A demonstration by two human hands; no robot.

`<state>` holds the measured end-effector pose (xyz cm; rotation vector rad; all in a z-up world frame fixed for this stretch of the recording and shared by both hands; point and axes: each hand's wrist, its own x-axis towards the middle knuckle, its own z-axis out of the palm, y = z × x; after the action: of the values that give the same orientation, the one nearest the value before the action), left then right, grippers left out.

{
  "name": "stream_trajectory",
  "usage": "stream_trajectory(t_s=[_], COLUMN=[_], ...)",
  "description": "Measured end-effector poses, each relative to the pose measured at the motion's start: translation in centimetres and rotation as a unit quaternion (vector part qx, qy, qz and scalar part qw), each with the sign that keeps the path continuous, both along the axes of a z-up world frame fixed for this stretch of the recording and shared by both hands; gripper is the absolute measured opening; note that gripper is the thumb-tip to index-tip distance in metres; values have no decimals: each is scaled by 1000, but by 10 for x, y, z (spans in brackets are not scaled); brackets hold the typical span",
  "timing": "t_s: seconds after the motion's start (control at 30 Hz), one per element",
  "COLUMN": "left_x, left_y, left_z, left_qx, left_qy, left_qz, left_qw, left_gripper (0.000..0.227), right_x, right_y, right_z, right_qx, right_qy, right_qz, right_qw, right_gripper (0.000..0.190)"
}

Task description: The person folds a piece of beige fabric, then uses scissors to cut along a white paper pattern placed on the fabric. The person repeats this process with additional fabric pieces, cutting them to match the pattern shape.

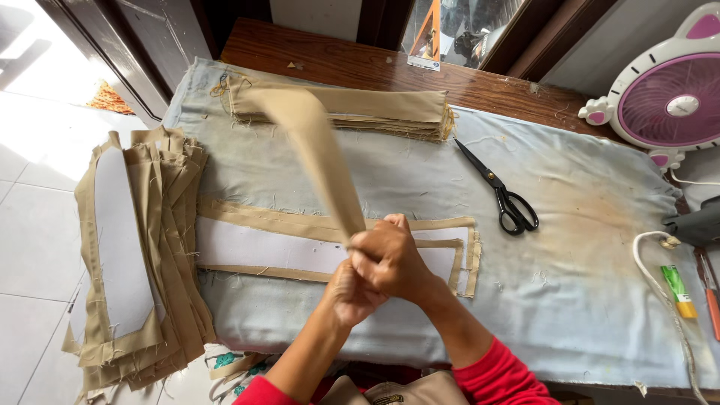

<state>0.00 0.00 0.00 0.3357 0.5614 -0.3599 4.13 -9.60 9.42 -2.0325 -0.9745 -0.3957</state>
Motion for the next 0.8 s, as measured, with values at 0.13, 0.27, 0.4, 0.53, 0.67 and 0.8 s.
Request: stream_trajectory(t_s=[0.13, 0.27, 0.4, 0.53, 0.67, 0.8], left_x=[13, 48, 72, 71, 58, 72], left_y=[-31, -57, -71, -62, -42, -25], left_z=[-8, -5, -6, 44, 73, 47], left_qx=[-23, -55, -75, -18, 77, 201], left_qy=[-37, -109, -176, -226, -249, -308], left_qz=[29, 71, 112, 123, 140, 103], left_qw=[999, 990, 975, 966, 955, 924], left_gripper=[11, 21, 32, 36, 46, 49], right_x=[-6, 0, 11, 26, 32, 41], right_y=[-16, -38, -54, -60, -59, -57], right_z=[28, 57, 36, 17, 26, 24], right_qx=[-160, -197, -119, -84, -10, -16], right_qy=[-156, -169, -136, -155, -107, -93], right_qz=[45, -6, -188, -230, -212, -221], right_qw=[974, 966, 965, 957, 971, 971], right_gripper=[12, 22, 42, 40, 32, 24])
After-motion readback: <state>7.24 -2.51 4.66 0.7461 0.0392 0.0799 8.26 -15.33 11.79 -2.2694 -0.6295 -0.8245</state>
